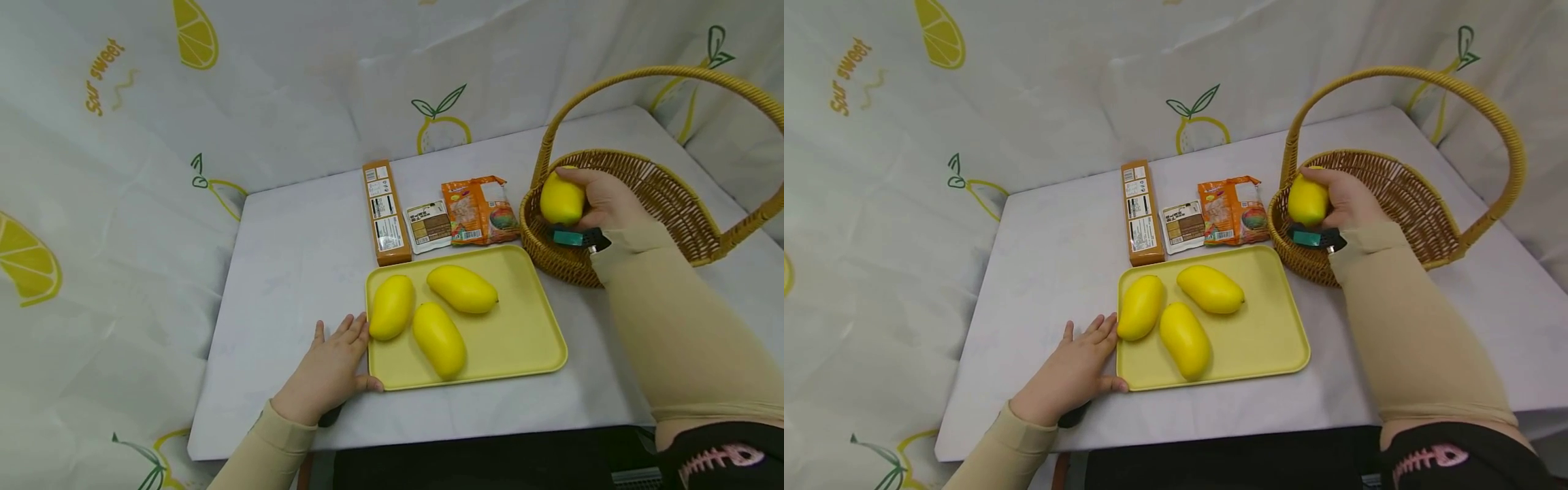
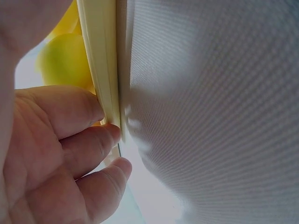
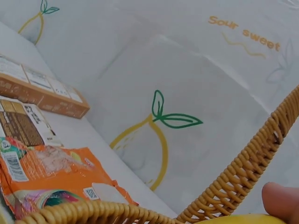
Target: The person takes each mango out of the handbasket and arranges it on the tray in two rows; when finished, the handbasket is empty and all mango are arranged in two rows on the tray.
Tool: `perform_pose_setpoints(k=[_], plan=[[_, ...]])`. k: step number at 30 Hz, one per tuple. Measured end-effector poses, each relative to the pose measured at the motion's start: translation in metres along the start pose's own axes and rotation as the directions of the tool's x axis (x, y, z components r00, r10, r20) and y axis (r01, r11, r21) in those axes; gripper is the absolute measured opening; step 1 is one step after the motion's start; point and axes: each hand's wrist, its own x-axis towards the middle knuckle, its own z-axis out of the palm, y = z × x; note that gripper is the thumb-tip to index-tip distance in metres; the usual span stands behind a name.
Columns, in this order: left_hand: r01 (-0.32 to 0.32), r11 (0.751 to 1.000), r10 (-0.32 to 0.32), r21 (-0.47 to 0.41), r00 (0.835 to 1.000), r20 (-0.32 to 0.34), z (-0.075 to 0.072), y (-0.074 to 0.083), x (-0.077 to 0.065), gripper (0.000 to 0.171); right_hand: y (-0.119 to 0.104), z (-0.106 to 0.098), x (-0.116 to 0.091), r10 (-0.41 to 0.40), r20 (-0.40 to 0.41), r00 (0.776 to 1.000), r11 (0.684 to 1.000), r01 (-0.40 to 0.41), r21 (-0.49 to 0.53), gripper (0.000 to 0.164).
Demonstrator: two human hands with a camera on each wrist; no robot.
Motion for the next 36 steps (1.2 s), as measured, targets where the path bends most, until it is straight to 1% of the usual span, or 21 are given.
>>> perform_pose_setpoints(k=[3,5,7,8,10,12,13,14,15,18,19,20,22,23,24,26,29,31,32,34,36], plan=[[-0.001,1.0,0.001,0.002,1.0,-0.001,0.0,0.0,0.0,0.114,0.002,-0.002,-0.005,0.033,0.071,0.997,0.988,-0.043,0.145,0.024],[-0.001,1.0,0.001,0.004,1.0,-0.001,0.001,0.0,0.001,0.114,0.005,-0.002,-0.008,0.051,0.116,0.992,0.965,-0.079,0.249,0.024],[0.001,1.0,-0.001,0.004,1.0,-0.001,0.001,0.0,0.001,0.114,0.009,-0.003,-0.013,0.047,0.154,0.987,0.93,-0.099,0.355,0.025],[0.001,1.0,-0.001,0.004,1.0,0.0,0.001,0.0,0.001,0.114,0.012,-0.003,-0.015,0.034,0.173,0.984,0.911,-0.101,0.399,0.025],[0.001,1.0,-0.001,0.004,1.0,0.001,0.002,0.0,0.001,0.114,0.017,-0.004,-0.021,-0.014,0.227,0.974,0.884,-0.094,0.458,0.026],[-0.001,1.0,0.001,0.004,1.0,0.0,0.002,0.0,0.001,0.115,0.024,-0.004,-0.028,-0.088,0.304,0.948,0.865,-0.079,0.496,0.028],[-0.002,1.0,0.002,0.004,1.0,-0.002,0.002,0.0,0.001,0.115,0.027,-0.005,-0.031,-0.127,0.352,0.927,0.855,-0.077,0.512,0.03],[-0.002,1.0,0.002,0.007,1.0,-0.001,0.002,0.0,0.001,0.115,0.031,-0.005,-0.035,-0.166,0.4,0.902,0.847,-0.077,0.526,0.032],[-0.001,1.0,0.001,0.008,1.0,-0.001,0.002,0.0,0.001,0.116,0.034,-0.005,-0.038,-0.2,0.448,0.871,0.84,-0.083,0.536,0.033],[0.0,1.0,0.0,0.01,1.0,-0.004,0.002,0.0,0.001,0.116,0.042,-0.004,-0.044,-0.281,0.578,0.766,0.823,-0.118,0.556,0.038],[0.002,1.0,-0.002,0.011,1.0,-0.002,0.002,0.0,0.001,0.117,0.045,-0.003,-0.045,-0.299,0.611,0.733,0.82,-0.13,0.557,0.039],[0.004,1.0,-0.004,0.012,1.0,0.001,0.002,0.0,0.001,0.117,0.047,-0.002,-0.046,-0.316,0.635,0.705,0.824,-0.127,0.552,0.04],[0.005,1.0,-0.005,0.013,1.0,0.002,0.002,0.0,0.001,0.117,0.052,0.002,-0.048,-0.346,0.669,0.658,0.833,-0.111,0.541,0.041],[0.005,1.0,-0.005,0.015,1.0,0.003,0.002,0.0,0.001,0.117,0.054,0.004,-0.049,-0.36,0.681,0.638,0.838,-0.1,0.536,0.041],[0.004,1.0,-0.004,0.014,1.0,0.001,0.002,0.0,0.002,0.117,0.056,0.006,-0.05,-0.367,0.691,0.623,0.843,-0.091,0.53,0.042],[0.006,1.0,-0.006,0.017,1.0,0.002,0.002,0.0,0.002,0.118,0.06,0.009,-0.051,-0.376,0.726,0.577,0.863,-0.068,0.501,0.045],[0.004,1.0,-0.004,0.019,1.0,-0.004,0.001,0.001,0.002,0.117,0.068,0.012,-0.054,-0.362,0.78,0.511,0.881,-0.086,0.466,0.053],[0.005,1.0,-0.005,0.02,1.0,-0.006,0.001,0.001,0.002,0.117,0.074,0.014,-0.054,-0.35,0.806,0.478,0.894,-0.088,0.44,0.058],[0.005,1.0,-0.005,0.02,1.0,-0.008,0.001,0.001,0.002,0.116,0.078,0.015,-0.054,-0.347,0.812,0.469,0.897,-0.085,0.433,0.059],[0.007,1.0,-0.006,0.017,1.0,-0.009,0.001,0.001,0.002,0.116,0.086,0.016,-0.055,-0.342,0.82,0.459,0.903,-0.081,0.421,0.06],[0.007,1.0,-0.007,0.015,1.0,-0.01,0.001,0.001,0.002,0.116,0.094,0.017,-0.054,-0.349,0.818,0.456,0.911,-0.04,0.411,0.06]])
